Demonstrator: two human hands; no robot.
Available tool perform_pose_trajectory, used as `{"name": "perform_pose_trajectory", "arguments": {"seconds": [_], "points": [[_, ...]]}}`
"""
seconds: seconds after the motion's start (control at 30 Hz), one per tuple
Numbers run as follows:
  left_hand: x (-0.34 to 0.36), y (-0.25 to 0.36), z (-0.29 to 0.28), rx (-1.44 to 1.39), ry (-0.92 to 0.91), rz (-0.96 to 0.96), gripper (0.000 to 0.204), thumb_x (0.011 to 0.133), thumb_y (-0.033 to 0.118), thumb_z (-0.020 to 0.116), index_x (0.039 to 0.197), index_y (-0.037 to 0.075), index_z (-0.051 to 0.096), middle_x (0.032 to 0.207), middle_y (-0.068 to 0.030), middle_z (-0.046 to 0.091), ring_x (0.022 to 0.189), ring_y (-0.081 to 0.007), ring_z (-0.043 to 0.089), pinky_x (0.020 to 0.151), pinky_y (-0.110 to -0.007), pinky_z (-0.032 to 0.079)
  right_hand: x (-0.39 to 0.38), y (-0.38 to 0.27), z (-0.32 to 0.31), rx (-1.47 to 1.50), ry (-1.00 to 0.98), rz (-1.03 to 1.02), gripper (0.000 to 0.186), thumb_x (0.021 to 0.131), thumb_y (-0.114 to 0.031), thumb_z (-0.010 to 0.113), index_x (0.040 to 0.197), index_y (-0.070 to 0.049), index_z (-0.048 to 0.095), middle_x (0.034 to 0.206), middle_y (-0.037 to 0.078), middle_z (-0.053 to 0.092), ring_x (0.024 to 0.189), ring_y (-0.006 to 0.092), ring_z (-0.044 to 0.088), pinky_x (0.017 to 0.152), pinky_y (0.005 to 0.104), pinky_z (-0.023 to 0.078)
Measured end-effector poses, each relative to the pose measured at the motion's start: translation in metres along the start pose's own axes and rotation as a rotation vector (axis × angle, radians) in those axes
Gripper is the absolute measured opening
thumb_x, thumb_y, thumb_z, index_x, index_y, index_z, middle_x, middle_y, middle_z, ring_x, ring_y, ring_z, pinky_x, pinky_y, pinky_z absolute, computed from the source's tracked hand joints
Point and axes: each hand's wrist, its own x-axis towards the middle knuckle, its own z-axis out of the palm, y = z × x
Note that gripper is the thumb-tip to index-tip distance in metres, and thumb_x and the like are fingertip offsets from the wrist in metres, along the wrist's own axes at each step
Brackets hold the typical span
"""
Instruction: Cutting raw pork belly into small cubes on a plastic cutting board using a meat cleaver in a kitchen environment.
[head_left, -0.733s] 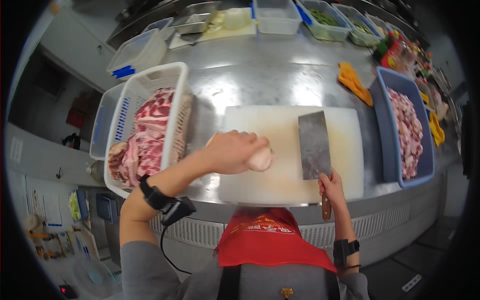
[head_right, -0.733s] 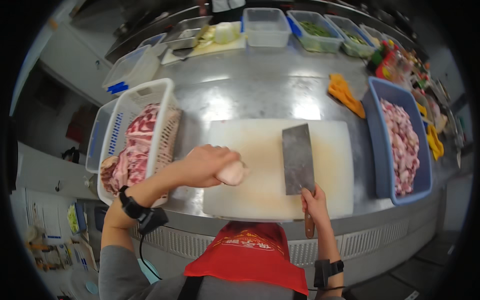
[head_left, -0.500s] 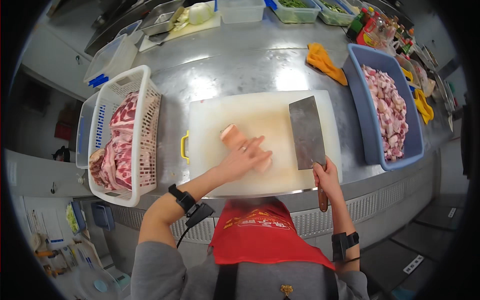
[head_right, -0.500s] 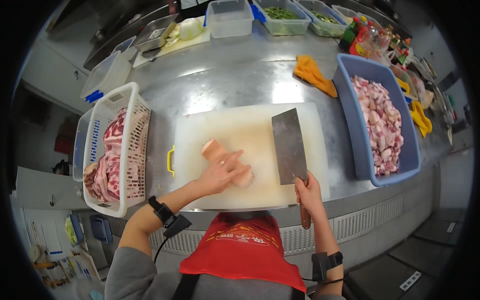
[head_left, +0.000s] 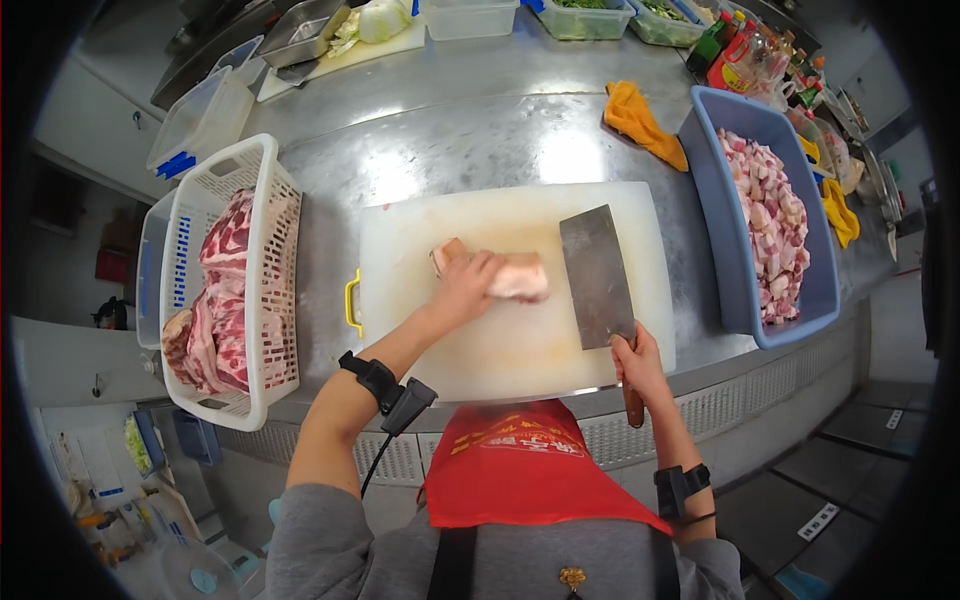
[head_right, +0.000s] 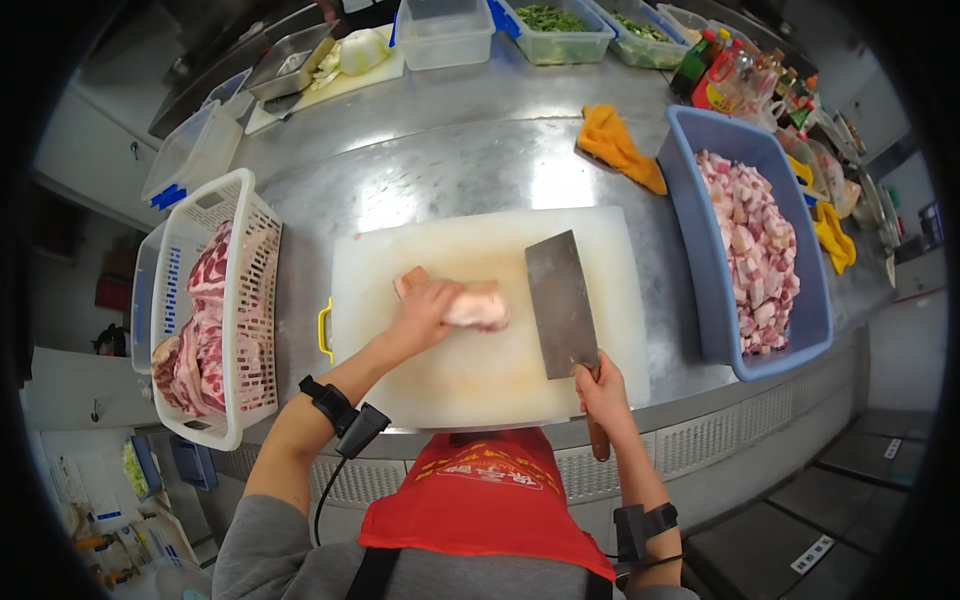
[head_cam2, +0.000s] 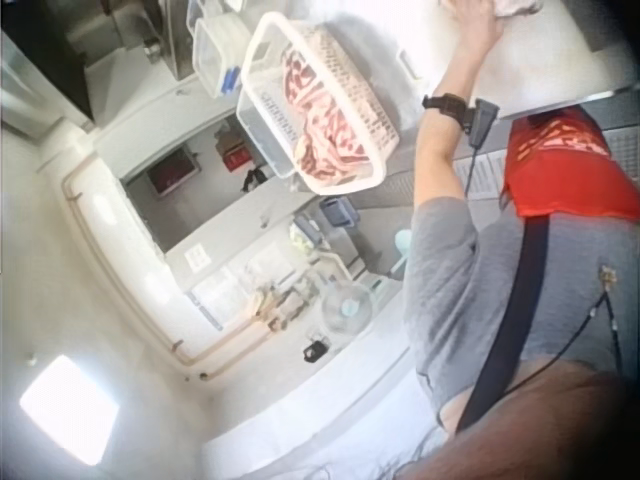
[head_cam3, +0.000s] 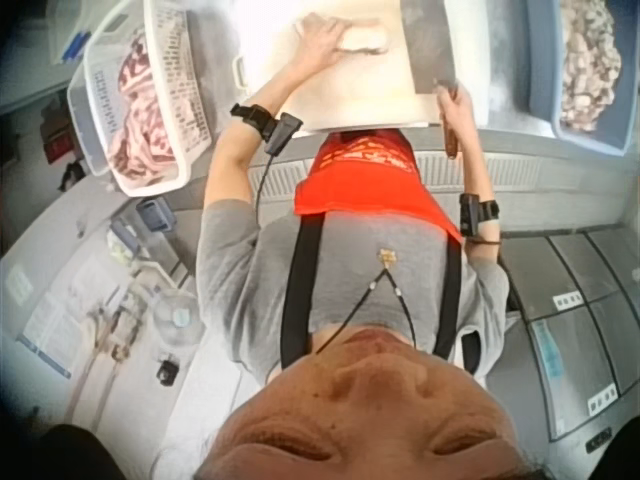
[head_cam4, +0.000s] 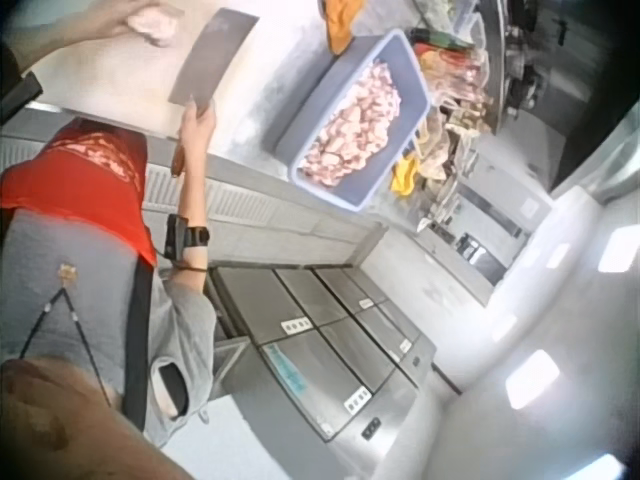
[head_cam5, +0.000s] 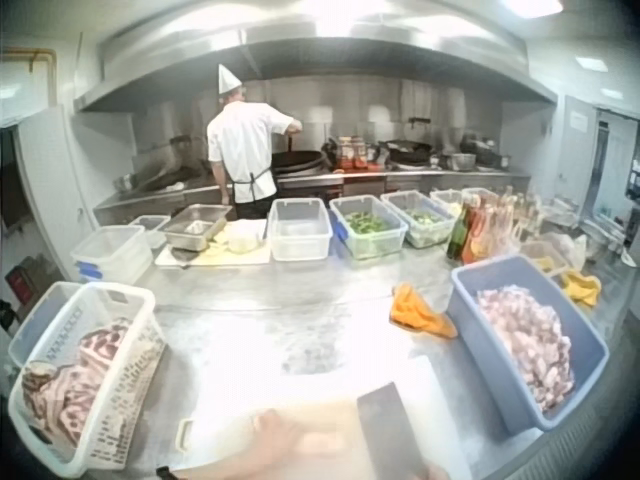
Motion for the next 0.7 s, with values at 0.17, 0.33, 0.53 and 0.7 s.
{"name": "perform_pose_trajectory", "arguments": {"seconds": [0.17,0.33,0.53,0.7], "points": [[0.045,0.024,-0.077,-0.905,-0.102,-0.614,0.047,0.068,0.007,0.072,0.111,0.002,0.055,0.1,-0.0094,0.062,0.087,-0.0154,0.06,0.072,-0.029,0.049,-0.002,0.009,0.002,0.035,0.04,0.011,0.009,0.088,-0.008,0.052,0.095,-0.003,0.049,0.058,0.0,0.048,0.041,0.0076,0.042,0.037,0.0235,0.036],[0.036,0.081,-0.146,-1.608,-0.071,-0.452,0.067,0.078,0.007,0.07,0.135,-0.002,0.036,0.124,-0.0098,0.053,0.11,-0.0174,0.054,0.092,-0.034,0.046,-0.005,0.017,0.003,0.044,0.071,0.034,0.009,0.088,-0.007,0.053,0.095,-0.003,0.05,0.058,0.001,0.049,0.041,0.0082,0.043,0.037,0.0239,0.035],[0.029,0.132,-0.198,-1.62,-0.254,-0.063,0.071,0.081,0.008,0.07,0.138,-0.001,0.029,0.128,-0.0129,0.051,0.116,-0.02,0.051,0.095,-0.034,0.043,-0.011,0.021,-0.002,0.091,0.104,0.079,0.01,0.087,-0.006,0.054,0.095,-0.003,0.049,0.058,0.001,0.049,0.041,0.0084,0.044,0.037,0.0243,0.037],[0.019,0.135,-0.201,-1.69,-0.226,0.073,0.069,0.082,0.005,0.069,0.138,-0.001,0.028,0.128,-0.0127,0.051,0.115,-0.0195,0.051,0.097,-0.032,0.042,-0.004,0.021,0.002,0.091,0.08,0.052,0.01,0.087,-0.006,0.053,0.095,-0.002,0.05,0.058,0.001,0.05,0.04,0.0084,0.044,0.038,0.0242,0.037]]}}
